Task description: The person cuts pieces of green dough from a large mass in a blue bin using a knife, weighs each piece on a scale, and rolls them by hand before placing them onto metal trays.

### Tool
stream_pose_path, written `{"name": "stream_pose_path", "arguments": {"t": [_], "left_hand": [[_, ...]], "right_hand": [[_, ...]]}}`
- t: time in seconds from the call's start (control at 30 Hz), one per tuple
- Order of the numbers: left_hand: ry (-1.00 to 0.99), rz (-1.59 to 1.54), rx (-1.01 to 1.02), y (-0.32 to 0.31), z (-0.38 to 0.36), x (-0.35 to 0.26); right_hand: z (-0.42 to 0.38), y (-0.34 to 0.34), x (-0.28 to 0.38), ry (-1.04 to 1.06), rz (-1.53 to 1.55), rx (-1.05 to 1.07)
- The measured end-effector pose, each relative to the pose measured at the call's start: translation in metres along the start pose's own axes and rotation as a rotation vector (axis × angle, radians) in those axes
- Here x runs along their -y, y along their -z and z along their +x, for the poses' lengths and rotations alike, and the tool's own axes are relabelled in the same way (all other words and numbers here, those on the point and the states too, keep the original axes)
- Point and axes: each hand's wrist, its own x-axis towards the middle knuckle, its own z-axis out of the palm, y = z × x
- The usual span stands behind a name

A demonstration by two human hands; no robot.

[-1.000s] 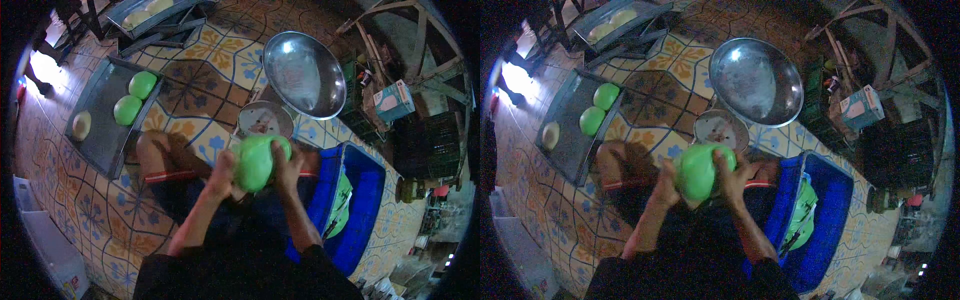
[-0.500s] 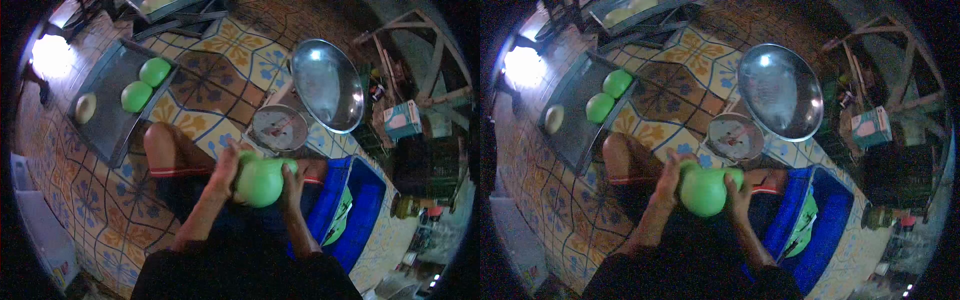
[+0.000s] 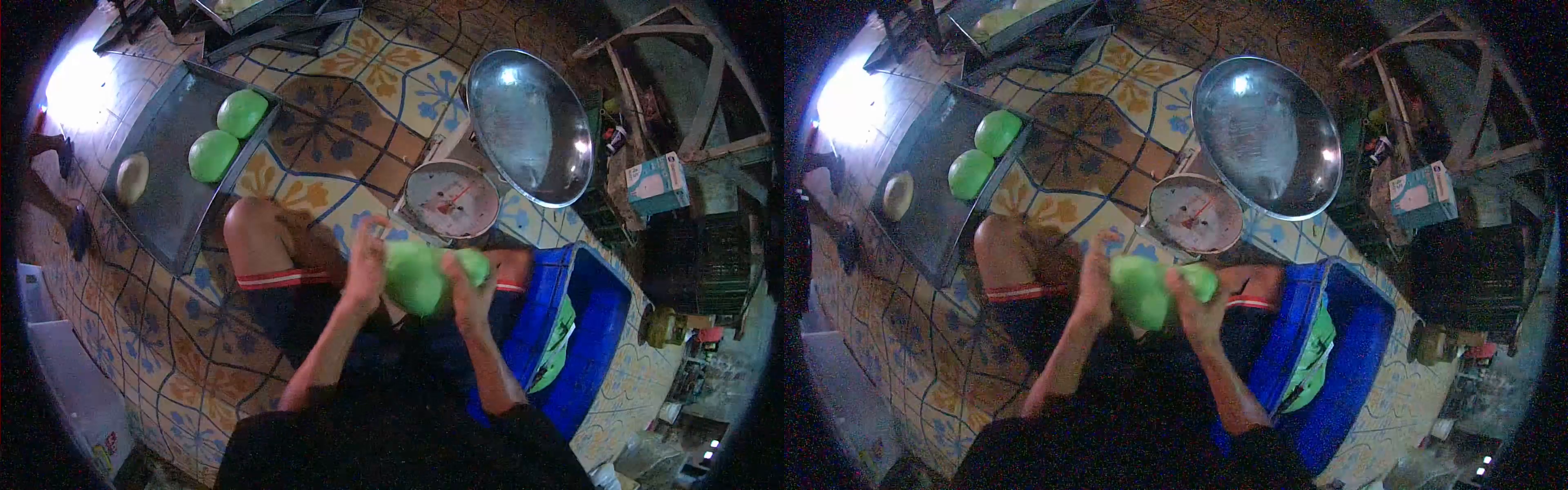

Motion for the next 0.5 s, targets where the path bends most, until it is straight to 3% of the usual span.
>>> {"name": "stream_pose_path", "arguments": {"t": [0.03,0.07,0.13,0.2,0.27,0.3,0.37,0.4,0.43,0.47,0.5], "left_hand": [[-0.278,-0.144,0.047,0.003,0.009,0.001],[-0.219,-0.136,0.077,0.008,0.008,0.000],[-0.076,-0.116,0.138,0.018,-0.010,0.004],[-0.037,-0.152,0.067,0.019,-0.023,0.012],[-0.039,-0.212,-0.009,0.013,-0.022,0.019],[-0.058,0.103,0.043,0.005,-0.021,0.006],[-0.071,0.222,0.130,-0.008,-0.011,0.001],[-0.094,0.279,0.177,-0.013,-0.006,0.000],[0.027,0.005,-0.161,-0.010,-0.002,0.014],[0.070,-0.145,-0.075,-0.001,-0.003,0.021],[0.110,-0.287,0.016,0.007,-0.005,0.012]], "right_hand": [[0.000,-0.003,0.004,-0.071,0.167,-0.098],[0.004,-0.005,0.007,-0.138,0.343,-0.197],[0.018,0.005,-0.007,-0.229,0.317,0.002],[0.023,0.013,-0.015,-0.342,0.283,0.188],[0.021,0.008,0.002,0.066,0.080,0.227],[0.016,-0.007,0.012,0.260,-0.102,0.225],[0.010,0.000,-0.008,0.407,-0.179,0.242],[0.010,-0.002,0.000,0.241,-0.098,0.113],[0.006,-0.008,0.013,0.071,-0.013,-0.018],[0.005,-0.011,0.021,-0.096,0.076,-0.149],[0.006,-0.010,0.014,-0.083,0.052,-0.116]]}}
